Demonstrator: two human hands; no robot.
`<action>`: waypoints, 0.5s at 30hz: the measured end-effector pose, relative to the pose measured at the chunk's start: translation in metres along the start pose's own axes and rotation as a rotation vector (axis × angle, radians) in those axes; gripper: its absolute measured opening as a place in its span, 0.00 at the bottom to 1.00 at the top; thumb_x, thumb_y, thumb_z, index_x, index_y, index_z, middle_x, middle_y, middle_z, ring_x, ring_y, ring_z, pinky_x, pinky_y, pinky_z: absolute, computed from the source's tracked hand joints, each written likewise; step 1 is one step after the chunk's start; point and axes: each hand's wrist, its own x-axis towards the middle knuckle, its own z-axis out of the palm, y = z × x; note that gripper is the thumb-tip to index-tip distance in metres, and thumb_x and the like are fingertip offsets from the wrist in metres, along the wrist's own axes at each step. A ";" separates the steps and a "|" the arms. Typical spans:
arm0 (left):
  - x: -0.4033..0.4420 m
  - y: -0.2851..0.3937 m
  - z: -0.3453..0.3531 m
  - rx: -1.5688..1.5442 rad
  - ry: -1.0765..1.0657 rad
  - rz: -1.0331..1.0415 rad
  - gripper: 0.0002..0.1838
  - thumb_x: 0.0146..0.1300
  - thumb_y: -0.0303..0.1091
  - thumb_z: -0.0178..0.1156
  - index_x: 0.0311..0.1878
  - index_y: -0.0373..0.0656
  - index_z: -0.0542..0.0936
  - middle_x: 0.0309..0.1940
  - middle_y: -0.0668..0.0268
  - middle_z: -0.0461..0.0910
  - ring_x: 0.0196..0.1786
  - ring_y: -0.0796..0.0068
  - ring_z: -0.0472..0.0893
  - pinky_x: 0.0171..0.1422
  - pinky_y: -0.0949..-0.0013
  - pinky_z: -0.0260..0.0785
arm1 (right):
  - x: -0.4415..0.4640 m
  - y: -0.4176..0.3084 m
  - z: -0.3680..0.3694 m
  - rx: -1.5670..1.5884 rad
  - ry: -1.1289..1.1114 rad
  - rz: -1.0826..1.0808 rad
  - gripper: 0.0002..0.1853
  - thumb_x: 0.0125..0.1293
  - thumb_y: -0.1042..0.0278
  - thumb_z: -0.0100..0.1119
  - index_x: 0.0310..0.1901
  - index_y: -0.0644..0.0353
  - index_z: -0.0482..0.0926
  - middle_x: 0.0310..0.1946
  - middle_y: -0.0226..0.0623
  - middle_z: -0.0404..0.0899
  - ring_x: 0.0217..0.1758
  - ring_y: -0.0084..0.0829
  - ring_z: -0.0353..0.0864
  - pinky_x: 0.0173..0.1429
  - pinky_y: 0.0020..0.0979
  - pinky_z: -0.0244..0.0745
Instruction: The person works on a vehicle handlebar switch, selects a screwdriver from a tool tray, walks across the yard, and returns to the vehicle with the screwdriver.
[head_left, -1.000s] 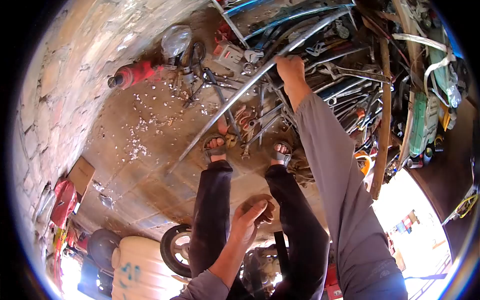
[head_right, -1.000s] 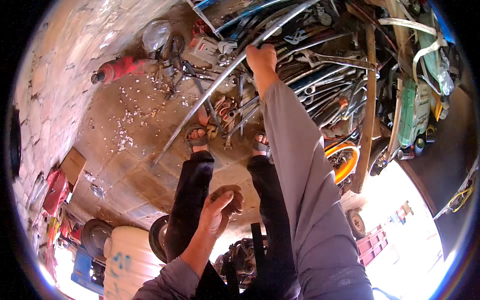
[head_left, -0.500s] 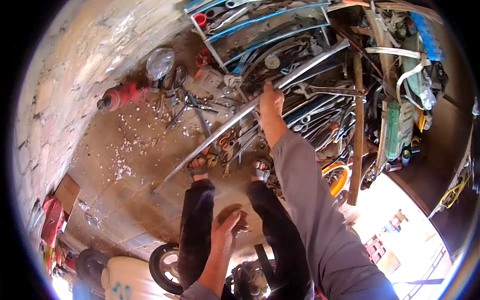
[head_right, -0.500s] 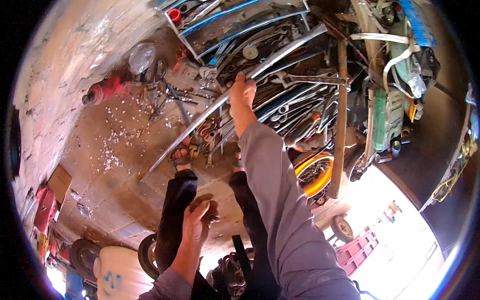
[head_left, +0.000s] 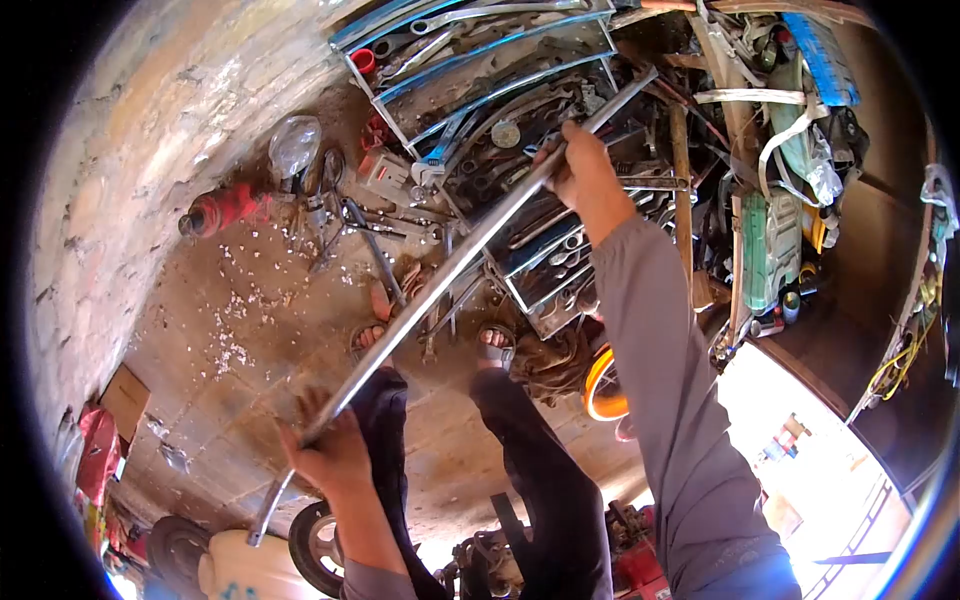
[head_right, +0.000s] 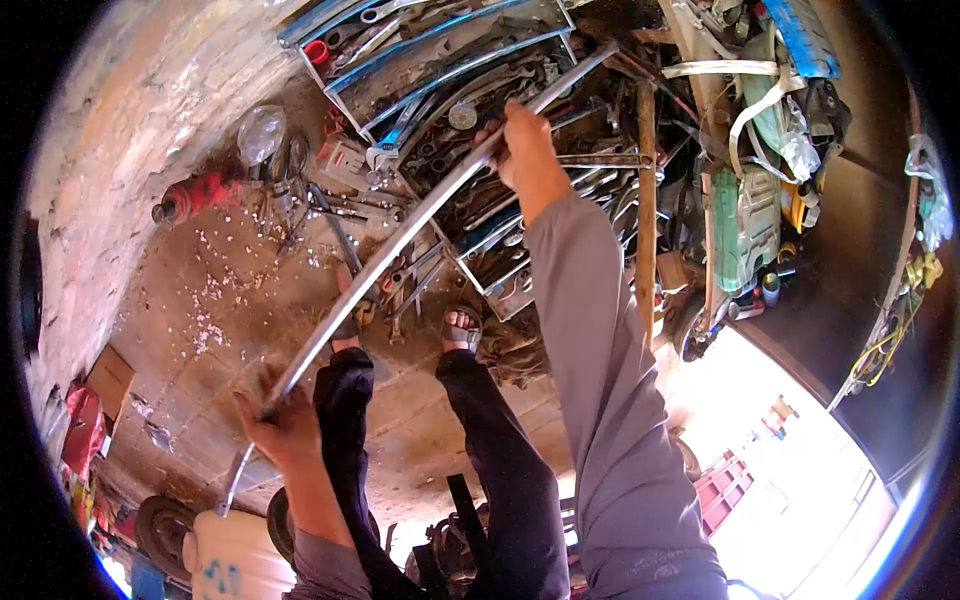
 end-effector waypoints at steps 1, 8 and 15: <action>0.012 0.012 -0.011 0.001 0.003 0.003 0.26 0.58 0.52 0.59 0.49 0.39 0.74 0.42 0.59 0.78 0.48 0.63 0.75 0.54 0.59 0.66 | 0.004 -0.005 0.000 -0.001 -0.001 0.004 0.12 0.69 0.57 0.45 0.42 0.58 0.66 0.25 0.36 0.71 0.22 0.35 0.74 0.25 0.40 0.75; 0.015 -0.002 0.002 -0.043 -0.279 -0.109 0.13 0.61 0.38 0.59 0.40 0.36 0.78 0.39 0.57 0.80 0.47 0.62 0.79 0.52 0.57 0.73 | 0.021 -0.027 0.004 0.115 -0.109 -0.163 0.12 0.68 0.62 0.49 0.40 0.64 0.66 0.26 0.43 0.73 0.29 0.38 0.80 0.30 0.39 0.80; -0.016 -0.060 0.033 0.164 -0.491 -0.315 0.15 0.62 0.40 0.58 0.49 0.42 0.77 0.46 0.57 0.78 0.50 0.63 0.78 0.45 0.63 0.73 | -0.048 0.037 0.016 0.155 -0.299 -0.004 0.09 0.63 0.70 0.54 0.39 0.67 0.70 0.29 0.42 0.73 0.32 0.38 0.78 0.39 0.39 0.80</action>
